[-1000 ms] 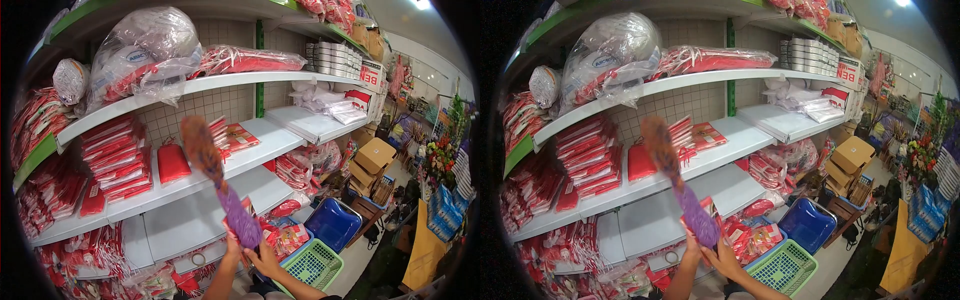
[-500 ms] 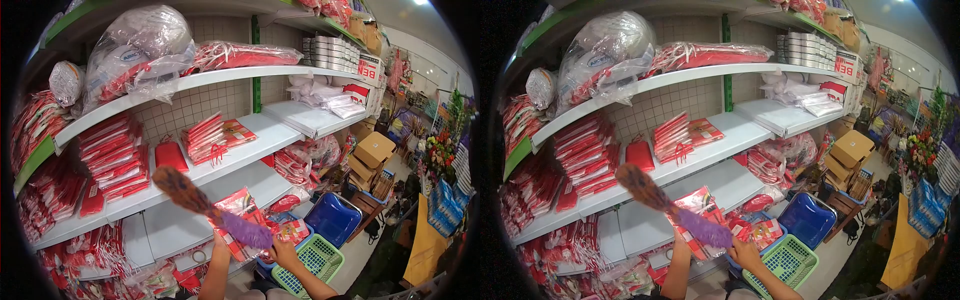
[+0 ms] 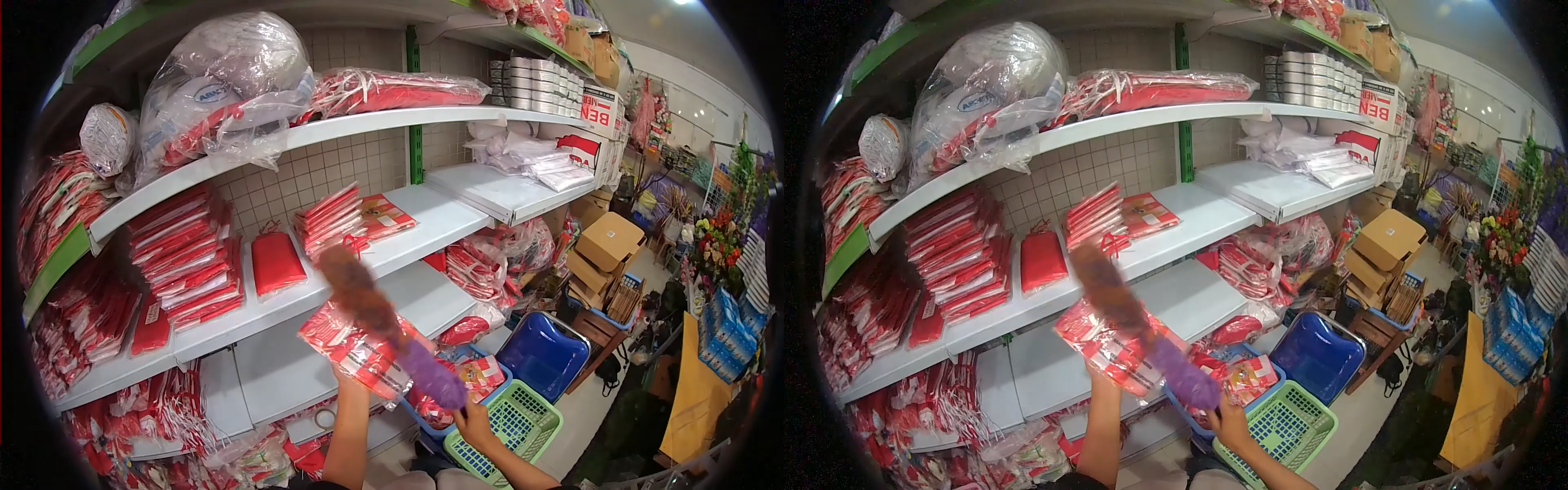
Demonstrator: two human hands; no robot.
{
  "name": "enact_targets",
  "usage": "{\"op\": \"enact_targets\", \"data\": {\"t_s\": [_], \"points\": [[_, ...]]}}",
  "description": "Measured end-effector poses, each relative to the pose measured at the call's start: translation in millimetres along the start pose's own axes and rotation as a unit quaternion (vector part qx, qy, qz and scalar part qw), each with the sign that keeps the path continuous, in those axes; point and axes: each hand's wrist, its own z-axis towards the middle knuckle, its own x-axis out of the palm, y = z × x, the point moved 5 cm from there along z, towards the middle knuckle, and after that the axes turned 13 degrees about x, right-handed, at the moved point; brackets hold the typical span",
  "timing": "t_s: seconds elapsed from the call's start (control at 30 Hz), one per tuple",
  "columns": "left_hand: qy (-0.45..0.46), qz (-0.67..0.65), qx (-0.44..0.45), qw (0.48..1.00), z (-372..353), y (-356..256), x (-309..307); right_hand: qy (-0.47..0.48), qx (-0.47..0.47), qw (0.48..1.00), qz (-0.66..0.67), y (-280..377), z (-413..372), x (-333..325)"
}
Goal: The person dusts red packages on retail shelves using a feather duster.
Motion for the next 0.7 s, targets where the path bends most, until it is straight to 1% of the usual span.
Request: {"op": "enact_targets", "data": {"t_s": [0.03,0.1,0.17,0.27,0.33,0.37,0.4,0.47,0.5,0.6,0.63,0.7], "points": [[0.008,-0.002,0.001,1.0,1.3,-1.9,3.0,-0.008,0.016,1.0,0.019,-0.9,-1.9,-4.2],[0.022,-0.006,0.0,1.0,1.6,-2.6,6.4,0.006,-0.078,0.997,-0.021,3.1,-7.9,-3.2],[0.034,-0.009,0.002,0.999,-0.8,-2.1,6.2,0.028,-0.188,0.979,-0.076,1.2,-14.4,0.8],[0.064,-0.017,0.008,0.998,-7.2,-3.6,3.3,0.025,-0.123,0.991,-0.054,-1.5,-11.1,2.0],[0.09,-0.02,0.018,0.996,-9.9,-5.5,-0.3,-0.025,-0.036,0.999,0.03,-5.0,-4.6,3.5],[0.039,-0.007,0.025,0.999,-10.0,-4.9,1.6,-0.05,0.007,0.996,0.071,-2.8,-1.0,2.9],[-0.012,0.007,0.032,0.999,-10.6,-4.5,3.4,-0.018,-0.003,0.997,0.074,6.0,-1.1,4.5],[-0.019,-0.006,0.027,0.999,-9.3,-6.5,-10.9,0.045,-0.023,0.996,0.079,25.0,-4.4,3.6],[-0.012,-0.006,0.022,1.0,-9.5,-6.3,-9.8,-0.002,-0.171,0.985,-0.018,36.2,-4.5,4.4],[0.004,-0.009,0.005,1.0,-9.1,-5.7,0.2,-0.016,-0.208,0.976,-0.067,44.5,2.0,1.4],[0.009,-0.01,-0.001,1.0,-7.9,-5.3,4.6,0.027,-0.065,0.996,0.046,44.2,8.9,-2.5],[0.016,-0.01,-0.012,1.0,-6.3,-3.0,10.3,-0.004,-0.008,0.997,0.077,44.6,16.2,-4.2]]}}
